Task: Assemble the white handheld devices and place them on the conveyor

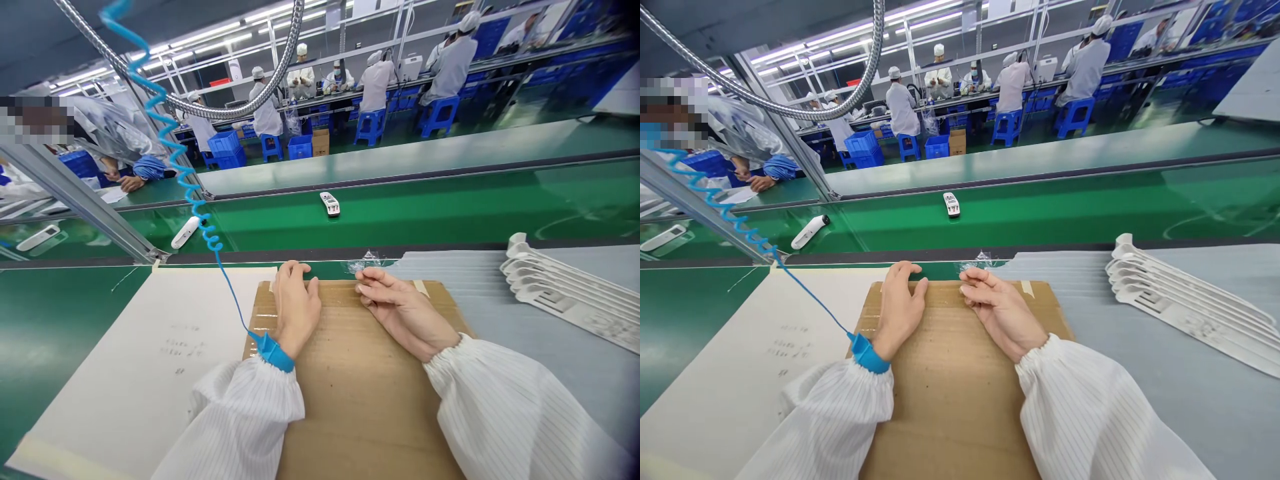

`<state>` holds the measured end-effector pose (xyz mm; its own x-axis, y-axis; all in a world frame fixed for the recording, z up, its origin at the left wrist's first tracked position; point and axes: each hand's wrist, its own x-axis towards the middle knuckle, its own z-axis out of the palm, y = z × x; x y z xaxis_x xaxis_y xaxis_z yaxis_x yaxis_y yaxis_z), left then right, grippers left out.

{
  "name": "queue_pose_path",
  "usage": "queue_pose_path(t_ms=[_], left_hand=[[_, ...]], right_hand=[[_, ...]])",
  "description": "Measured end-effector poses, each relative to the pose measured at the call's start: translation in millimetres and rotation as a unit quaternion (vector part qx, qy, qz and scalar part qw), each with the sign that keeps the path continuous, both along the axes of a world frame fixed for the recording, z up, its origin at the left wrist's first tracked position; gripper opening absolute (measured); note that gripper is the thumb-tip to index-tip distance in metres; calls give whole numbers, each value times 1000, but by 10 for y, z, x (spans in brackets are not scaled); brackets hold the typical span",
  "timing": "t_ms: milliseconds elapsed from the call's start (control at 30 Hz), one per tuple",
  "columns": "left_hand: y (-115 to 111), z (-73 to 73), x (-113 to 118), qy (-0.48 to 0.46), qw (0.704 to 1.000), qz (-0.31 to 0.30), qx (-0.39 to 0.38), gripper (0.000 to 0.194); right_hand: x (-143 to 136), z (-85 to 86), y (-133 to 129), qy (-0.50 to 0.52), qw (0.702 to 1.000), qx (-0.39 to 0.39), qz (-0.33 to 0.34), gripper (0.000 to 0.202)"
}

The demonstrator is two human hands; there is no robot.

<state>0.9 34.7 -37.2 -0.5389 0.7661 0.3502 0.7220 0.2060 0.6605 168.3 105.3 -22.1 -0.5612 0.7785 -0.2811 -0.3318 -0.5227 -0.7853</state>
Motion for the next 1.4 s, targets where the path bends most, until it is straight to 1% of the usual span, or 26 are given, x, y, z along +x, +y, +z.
queue_pose_path(t_ms=[100,200,300,367,433,500,567,633,700,800,867,933,1000,1033,1133,1233,1333,1367,1400], left_hand=[[-10,-14,-30,6,1000,1,-7,17],[-13,-57,-154,24,999,15,-24,17],[50,-61,-397,32,998,38,-48,14],[169,-2,-604,31,997,48,-60,10],[364,102,-816,35,995,55,-69,8],[630,219,-1002,26,994,55,-86,7],[947,314,-1130,5,992,56,-111,14],[1288,369,-1172,-14,990,63,-127,24],[1627,379,-1116,-27,989,71,-131,30],[2057,325,-900,-50,986,82,-136,35],[2239,277,-744,-67,983,104,-135,33],[2315,249,-641,-88,979,129,-132,28],[2285,254,-607,-112,976,136,-125,24],[2236,270,-610,-126,976,129,-121,23],[1966,372,-643,-175,977,72,-98,20],[1518,544,-620,-233,971,-9,-52,14],[934,734,-519,-279,957,-79,-4,21],[734,782,-477,-302,948,-105,13,23],[543,815,-433,-359,921,-148,39,26]], right_hand=[[8,-28,17,3,1000,9,10,26],[12,-57,30,2,1000,14,15,26],[7,-81,31,16,1000,9,9,27],[0,-92,26,32,999,4,6,28],[-8,-100,20,45,999,-1,7,28],[-15,-104,17,52,999,-3,8,28],[-18,-108,18,55,998,-6,8,27],[-17,-110,22,61,998,-12,11,27],[-13,-111,28,66,998,-18,16,26],[-2,-108,33,65,997,-22,20,27],[3,-102,34,64,997,-27,19,27],[3,-94,33,67,997,-30,15,27],[-2,-83,31,67,997,-29,13,28],[-6,-77,29,64,997,-28,11,28],[-16,-68,25,57,998,-26,3,30],[-23,-67,22,58,998,-23,-8,34],[-28,-47,24,58,997,-32,-29,38],[-28,-33,24,59,997,-40,-36,37],[-27,-18,23,61,996,-49,-39,35]])
